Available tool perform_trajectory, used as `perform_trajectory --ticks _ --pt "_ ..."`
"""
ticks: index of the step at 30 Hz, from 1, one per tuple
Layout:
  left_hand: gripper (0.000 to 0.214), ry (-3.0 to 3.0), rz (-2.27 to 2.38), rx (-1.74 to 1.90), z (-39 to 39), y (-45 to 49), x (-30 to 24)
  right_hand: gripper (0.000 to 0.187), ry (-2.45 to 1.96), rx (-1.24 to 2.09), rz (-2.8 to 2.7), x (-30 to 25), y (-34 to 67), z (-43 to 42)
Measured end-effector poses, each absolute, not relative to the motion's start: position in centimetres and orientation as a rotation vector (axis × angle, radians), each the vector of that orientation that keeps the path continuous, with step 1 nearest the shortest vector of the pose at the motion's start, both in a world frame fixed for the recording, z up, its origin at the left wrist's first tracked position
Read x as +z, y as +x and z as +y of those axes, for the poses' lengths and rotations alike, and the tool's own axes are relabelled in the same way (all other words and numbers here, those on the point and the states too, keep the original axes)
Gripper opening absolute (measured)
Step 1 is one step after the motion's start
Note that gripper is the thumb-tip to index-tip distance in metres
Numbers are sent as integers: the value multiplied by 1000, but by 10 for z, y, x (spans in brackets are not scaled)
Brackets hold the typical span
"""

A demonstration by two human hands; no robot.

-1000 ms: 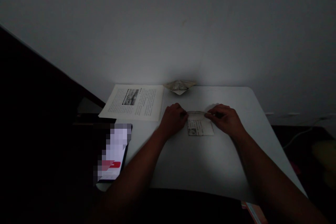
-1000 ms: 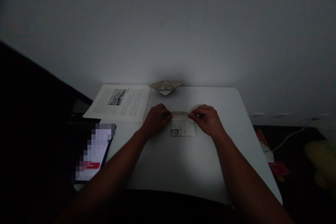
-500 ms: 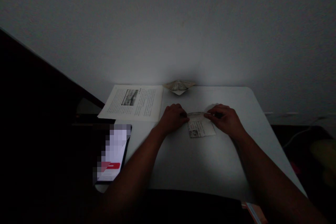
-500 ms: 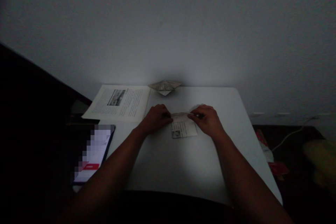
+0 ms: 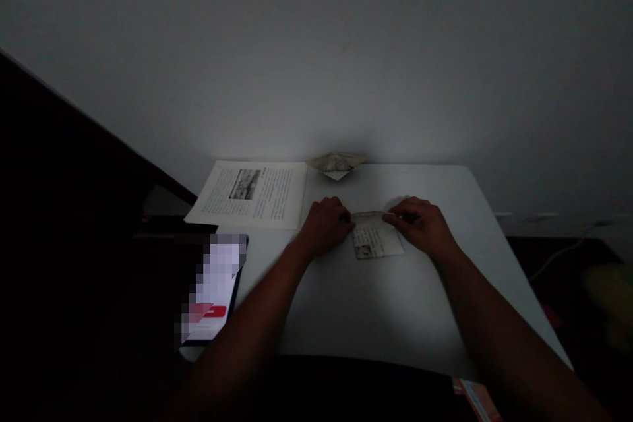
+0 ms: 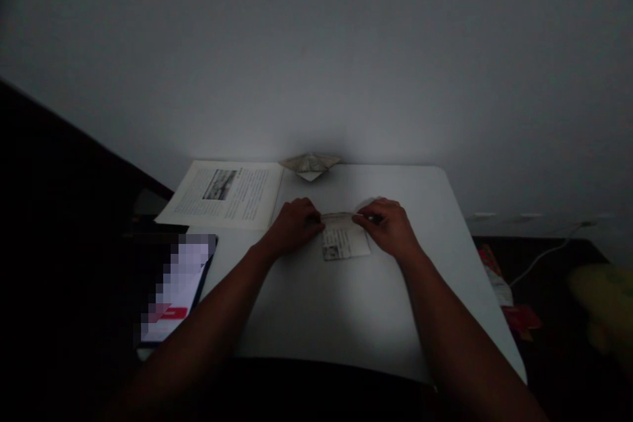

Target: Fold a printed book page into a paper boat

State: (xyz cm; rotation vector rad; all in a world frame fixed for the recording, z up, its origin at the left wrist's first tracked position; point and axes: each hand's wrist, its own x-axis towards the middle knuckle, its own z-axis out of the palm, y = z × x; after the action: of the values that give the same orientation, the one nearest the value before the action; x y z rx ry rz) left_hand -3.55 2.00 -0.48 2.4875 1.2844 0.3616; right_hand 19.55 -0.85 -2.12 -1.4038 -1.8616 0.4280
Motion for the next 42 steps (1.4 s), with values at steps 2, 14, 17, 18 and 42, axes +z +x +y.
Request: perform_trajectory --ticks 2,14,17,18,42 --pt "21 2460 1284 373 22 -35 -5 14 -1414 429 -1851 -20 194 -9" --pt "21 2547 1233 386 17 -36 -7 14 -1381 458 -1815 -21 195 -9" --pt "23 2536 1215 416 18 -38 -9 13 -1383 445 -1819 -19 194 -9" --pt "25 2527 1209 418 18 -38 -10 13 -1382 443 -1819 -19 193 -9" --pt "28 2562 1156 443 15 -37 -8 15 -1390 462 -1770 -19 193 -10"
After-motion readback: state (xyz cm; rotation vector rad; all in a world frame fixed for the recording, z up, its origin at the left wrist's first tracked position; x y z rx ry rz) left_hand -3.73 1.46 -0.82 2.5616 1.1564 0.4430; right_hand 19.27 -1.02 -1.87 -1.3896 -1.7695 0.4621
